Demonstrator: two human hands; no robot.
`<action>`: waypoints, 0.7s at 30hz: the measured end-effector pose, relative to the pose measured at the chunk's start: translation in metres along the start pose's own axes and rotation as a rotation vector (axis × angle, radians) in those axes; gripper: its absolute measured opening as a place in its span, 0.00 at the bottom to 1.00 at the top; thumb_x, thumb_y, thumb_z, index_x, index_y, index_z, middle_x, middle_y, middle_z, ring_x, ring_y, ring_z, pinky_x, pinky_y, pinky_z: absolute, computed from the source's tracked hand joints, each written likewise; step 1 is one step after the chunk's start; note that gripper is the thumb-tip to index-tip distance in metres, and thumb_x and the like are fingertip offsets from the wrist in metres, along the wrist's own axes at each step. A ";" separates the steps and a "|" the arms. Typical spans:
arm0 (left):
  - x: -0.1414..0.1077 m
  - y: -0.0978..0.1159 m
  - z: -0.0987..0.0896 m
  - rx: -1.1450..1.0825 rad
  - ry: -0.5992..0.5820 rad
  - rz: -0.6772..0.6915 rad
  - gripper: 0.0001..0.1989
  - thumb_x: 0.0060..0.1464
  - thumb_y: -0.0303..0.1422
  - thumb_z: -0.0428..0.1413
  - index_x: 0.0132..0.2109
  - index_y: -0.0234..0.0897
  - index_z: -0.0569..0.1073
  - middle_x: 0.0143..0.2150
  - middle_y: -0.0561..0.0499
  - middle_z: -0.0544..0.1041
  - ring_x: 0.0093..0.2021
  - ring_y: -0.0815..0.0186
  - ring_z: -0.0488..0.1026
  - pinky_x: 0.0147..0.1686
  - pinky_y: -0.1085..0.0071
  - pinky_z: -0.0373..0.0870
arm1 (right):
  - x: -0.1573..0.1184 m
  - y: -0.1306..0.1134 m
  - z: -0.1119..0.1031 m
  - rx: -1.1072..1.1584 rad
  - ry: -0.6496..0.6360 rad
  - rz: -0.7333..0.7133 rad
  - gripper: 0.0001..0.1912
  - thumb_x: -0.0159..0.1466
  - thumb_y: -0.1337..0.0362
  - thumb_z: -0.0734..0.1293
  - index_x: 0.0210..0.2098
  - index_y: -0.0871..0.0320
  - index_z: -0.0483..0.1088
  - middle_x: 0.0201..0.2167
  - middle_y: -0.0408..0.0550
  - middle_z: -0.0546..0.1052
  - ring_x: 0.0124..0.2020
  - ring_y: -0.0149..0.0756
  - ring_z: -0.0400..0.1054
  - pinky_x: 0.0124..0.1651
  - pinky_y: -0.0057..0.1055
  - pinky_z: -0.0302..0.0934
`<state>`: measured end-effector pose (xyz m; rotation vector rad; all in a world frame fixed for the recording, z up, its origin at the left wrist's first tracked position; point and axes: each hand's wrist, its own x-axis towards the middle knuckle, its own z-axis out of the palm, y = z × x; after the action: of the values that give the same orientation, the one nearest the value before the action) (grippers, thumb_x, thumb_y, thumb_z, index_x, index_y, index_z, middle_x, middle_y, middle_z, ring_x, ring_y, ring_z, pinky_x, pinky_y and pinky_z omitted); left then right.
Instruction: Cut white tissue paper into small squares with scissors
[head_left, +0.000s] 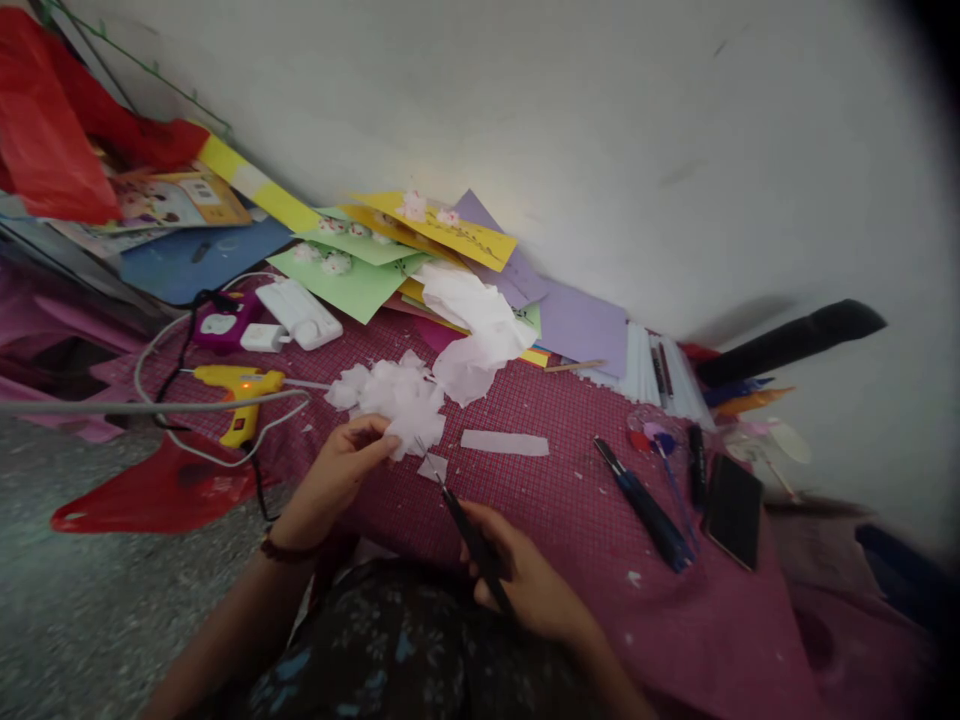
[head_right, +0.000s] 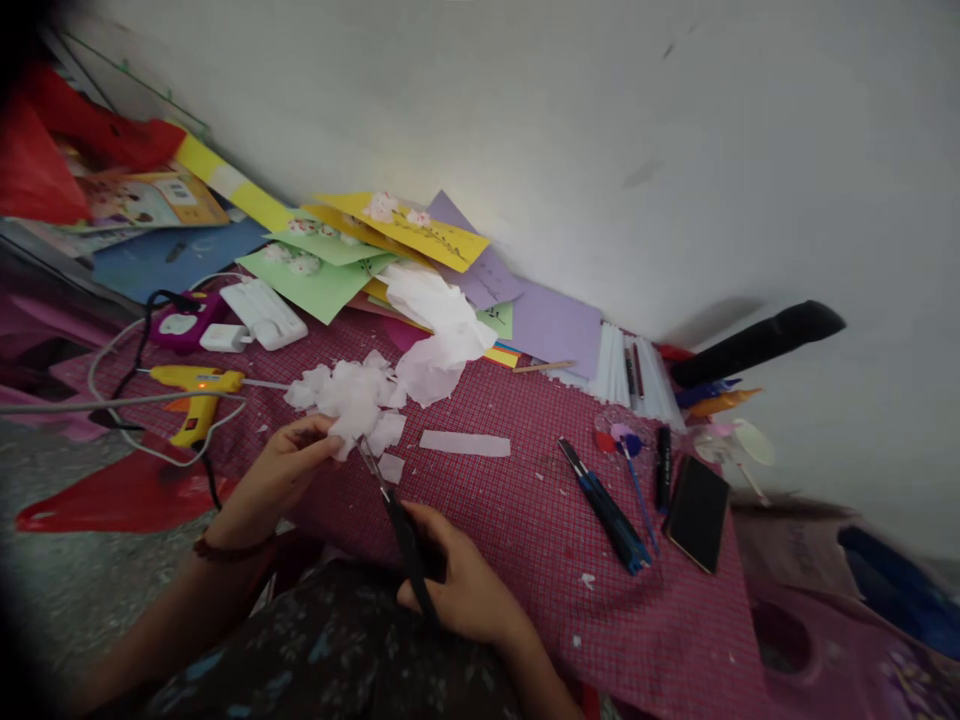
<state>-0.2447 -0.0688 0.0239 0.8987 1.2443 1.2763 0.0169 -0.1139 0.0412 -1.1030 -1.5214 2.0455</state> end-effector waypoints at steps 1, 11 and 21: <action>-0.001 0.000 0.000 0.070 -0.046 0.005 0.09 0.48 0.35 0.63 0.28 0.35 0.73 0.24 0.56 0.69 0.26 0.72 0.64 0.28 0.76 0.61 | 0.001 0.000 0.001 0.018 0.008 0.000 0.42 0.49 0.71 0.68 0.64 0.51 0.60 0.38 0.44 0.70 0.41 0.39 0.67 0.49 0.41 0.63; -0.005 0.012 0.003 0.357 -0.220 -0.015 0.12 0.49 0.40 0.59 0.27 0.35 0.71 0.24 0.55 0.67 0.27 0.70 0.62 0.28 0.74 0.57 | 0.007 -0.008 0.005 0.050 0.053 0.011 0.33 0.51 0.68 0.68 0.58 0.53 0.66 0.33 0.41 0.69 0.33 0.33 0.63 0.38 0.33 0.58; -0.004 0.006 0.000 0.280 -0.180 -0.044 0.11 0.50 0.38 0.60 0.29 0.35 0.71 0.24 0.57 0.66 0.25 0.72 0.61 0.25 0.76 0.56 | 0.008 -0.003 0.005 0.092 0.104 0.030 0.31 0.55 0.65 0.68 0.59 0.54 0.64 0.31 0.40 0.67 0.27 0.28 0.58 0.31 0.29 0.54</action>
<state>-0.2448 -0.0723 0.0305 1.1535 1.3103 0.9770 0.0070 -0.1104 0.0417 -1.1837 -1.3556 2.0229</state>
